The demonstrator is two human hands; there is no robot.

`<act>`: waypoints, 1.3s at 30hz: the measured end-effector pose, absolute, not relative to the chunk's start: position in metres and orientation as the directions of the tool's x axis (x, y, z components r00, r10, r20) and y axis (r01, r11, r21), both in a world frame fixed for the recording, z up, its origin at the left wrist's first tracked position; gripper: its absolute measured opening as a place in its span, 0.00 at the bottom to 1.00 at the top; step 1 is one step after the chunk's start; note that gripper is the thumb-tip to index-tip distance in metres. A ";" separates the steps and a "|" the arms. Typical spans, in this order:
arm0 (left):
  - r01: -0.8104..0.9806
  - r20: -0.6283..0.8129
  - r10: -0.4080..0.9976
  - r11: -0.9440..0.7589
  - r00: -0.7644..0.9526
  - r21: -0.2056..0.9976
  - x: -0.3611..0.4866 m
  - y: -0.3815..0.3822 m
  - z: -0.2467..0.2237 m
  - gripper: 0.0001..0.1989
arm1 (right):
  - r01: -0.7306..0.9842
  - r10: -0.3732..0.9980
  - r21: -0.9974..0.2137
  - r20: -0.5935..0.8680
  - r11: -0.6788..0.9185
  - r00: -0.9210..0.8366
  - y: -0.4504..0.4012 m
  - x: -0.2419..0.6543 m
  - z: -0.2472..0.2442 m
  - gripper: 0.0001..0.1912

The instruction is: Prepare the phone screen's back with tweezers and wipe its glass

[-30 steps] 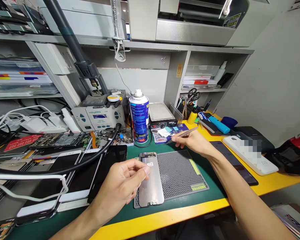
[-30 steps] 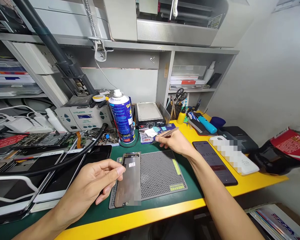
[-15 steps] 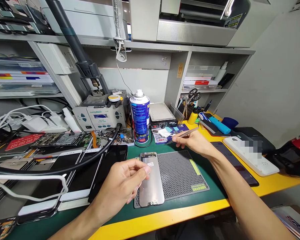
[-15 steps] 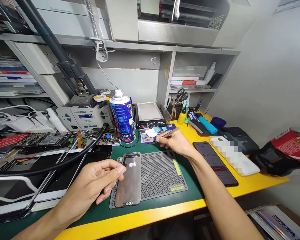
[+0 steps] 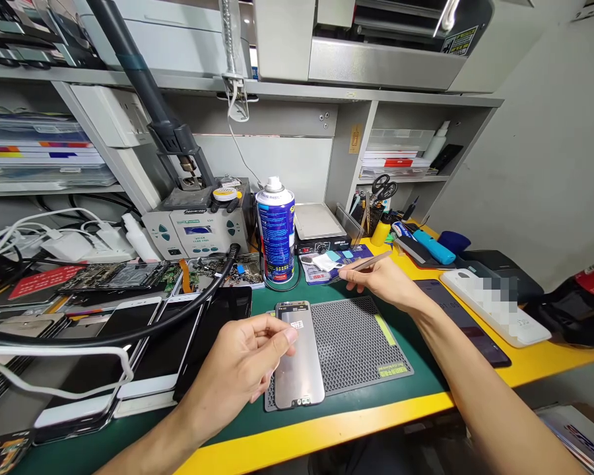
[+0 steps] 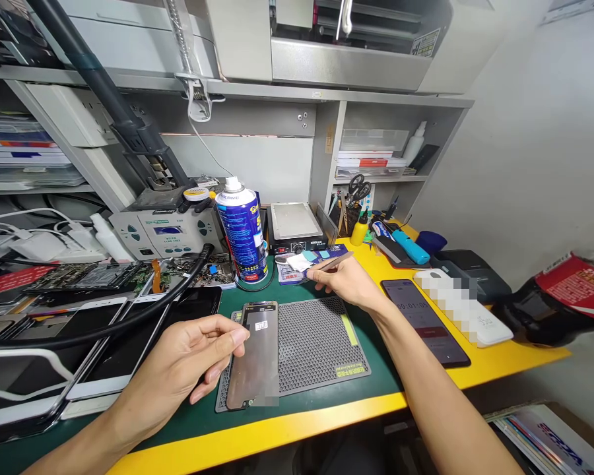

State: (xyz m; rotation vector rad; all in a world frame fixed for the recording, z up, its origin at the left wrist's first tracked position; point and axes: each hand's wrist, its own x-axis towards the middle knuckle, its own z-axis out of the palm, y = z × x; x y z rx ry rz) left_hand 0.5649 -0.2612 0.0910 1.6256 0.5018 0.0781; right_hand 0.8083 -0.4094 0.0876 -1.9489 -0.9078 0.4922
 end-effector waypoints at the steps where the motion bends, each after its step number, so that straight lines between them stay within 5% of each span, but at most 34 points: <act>1: 0.268 -0.239 0.362 -0.029 0.901 0.963 0.565 -0.261 0.091 0.20 | 0.401 0.758 -0.858 0.021 -0.322 0.652 -0.410 0.809 0.088 0.14; 39: 0.287 -0.255 0.370 -0.034 0.894 0.957 0.563 -0.259 0.090 0.20 | 0.352 0.738 -0.880 0.002 -0.320 0.675 -0.419 0.815 0.098 0.14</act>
